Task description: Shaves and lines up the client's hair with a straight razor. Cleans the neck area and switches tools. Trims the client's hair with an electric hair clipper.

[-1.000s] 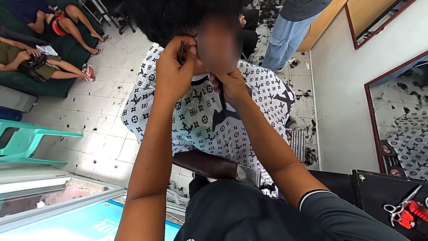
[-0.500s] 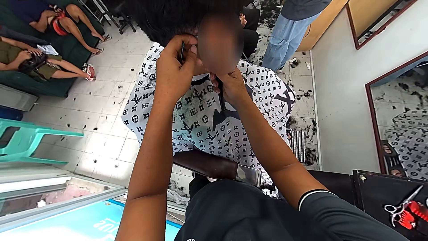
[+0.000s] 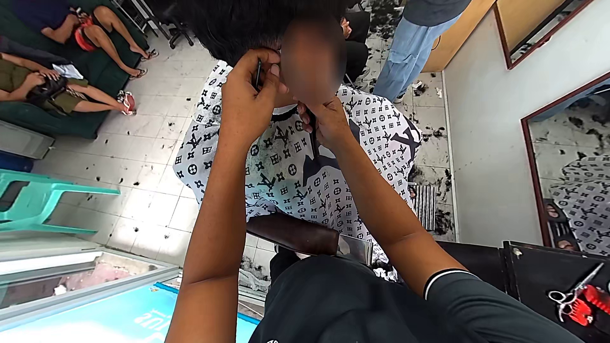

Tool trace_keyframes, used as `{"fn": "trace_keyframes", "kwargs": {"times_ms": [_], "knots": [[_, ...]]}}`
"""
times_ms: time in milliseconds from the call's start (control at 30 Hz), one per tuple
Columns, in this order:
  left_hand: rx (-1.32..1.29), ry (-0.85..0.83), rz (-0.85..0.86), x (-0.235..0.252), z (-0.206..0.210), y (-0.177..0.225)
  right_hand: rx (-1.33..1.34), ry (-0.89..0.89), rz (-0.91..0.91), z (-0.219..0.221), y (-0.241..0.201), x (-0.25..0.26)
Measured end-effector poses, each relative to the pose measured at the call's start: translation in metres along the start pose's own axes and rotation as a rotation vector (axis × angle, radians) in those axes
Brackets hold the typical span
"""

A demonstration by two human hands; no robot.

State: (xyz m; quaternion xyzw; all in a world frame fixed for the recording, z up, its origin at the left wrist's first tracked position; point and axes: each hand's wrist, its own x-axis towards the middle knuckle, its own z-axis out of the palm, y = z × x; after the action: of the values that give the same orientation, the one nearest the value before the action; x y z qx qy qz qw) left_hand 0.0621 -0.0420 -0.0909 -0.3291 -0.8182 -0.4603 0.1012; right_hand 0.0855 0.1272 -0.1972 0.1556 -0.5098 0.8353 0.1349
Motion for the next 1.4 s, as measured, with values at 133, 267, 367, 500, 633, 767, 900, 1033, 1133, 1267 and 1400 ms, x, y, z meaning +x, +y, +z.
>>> {"fn": "trace_keyframes", "kwargs": {"times_ms": [133, 267, 367, 500, 633, 767, 900, 1033, 1133, 1267, 1400], "knots": [[-0.008, -0.001, 0.003, 0.0004, -0.0001, -0.001, 0.01, 0.002, -0.008, -0.0002, 0.0018, -0.0007], [0.001, -0.004, -0.008, 0.0008, -0.0001, 0.0003, 0.016, 0.011, 0.006, 0.0003, 0.0019, -0.0006], [-0.016, 0.001, 0.007, 0.0008, 0.0005, -0.0013, 0.052, 0.014, -0.007, 0.0, 0.0016, -0.0012], [-0.004, -0.006, -0.003, 0.001, -0.0004, 0.0003, 0.032, 0.011, 0.005, 0.0019, 0.0033, -0.0012], [-0.01, -0.004, -0.004, 0.0011, -0.0002, -0.0006, 0.056, 0.018, -0.003, -0.0001, 0.0039, -0.0011], [-0.008, -0.008, -0.009, 0.0015, -0.0008, 0.0003, 0.057, 0.013, -0.003, -0.0003, 0.0054, -0.0009], [0.001, -0.008, -0.005, 0.0016, -0.0006, 0.0005, 0.049, 0.016, -0.005, -0.0017, 0.0029, -0.0007], [-0.009, -0.003, -0.002, 0.0014, 0.0002, 0.0006, 0.057, 0.002, -0.02, -0.003, 0.0018, -0.0013], [-0.006, -0.007, -0.003, 0.0017, 0.0004, 0.0003, 0.052, 0.004, -0.007, -0.0014, 0.0026, -0.002], [-0.009, -0.003, -0.002, 0.0011, 0.0003, 0.0006, 0.104, 0.013, -0.011, -0.0021, 0.0024, -0.0019], [-0.004, -0.005, -0.003, 0.0012, -0.0001, 0.0005, 0.078, 0.007, -0.002, 0.0, 0.0035, -0.0024]]}}
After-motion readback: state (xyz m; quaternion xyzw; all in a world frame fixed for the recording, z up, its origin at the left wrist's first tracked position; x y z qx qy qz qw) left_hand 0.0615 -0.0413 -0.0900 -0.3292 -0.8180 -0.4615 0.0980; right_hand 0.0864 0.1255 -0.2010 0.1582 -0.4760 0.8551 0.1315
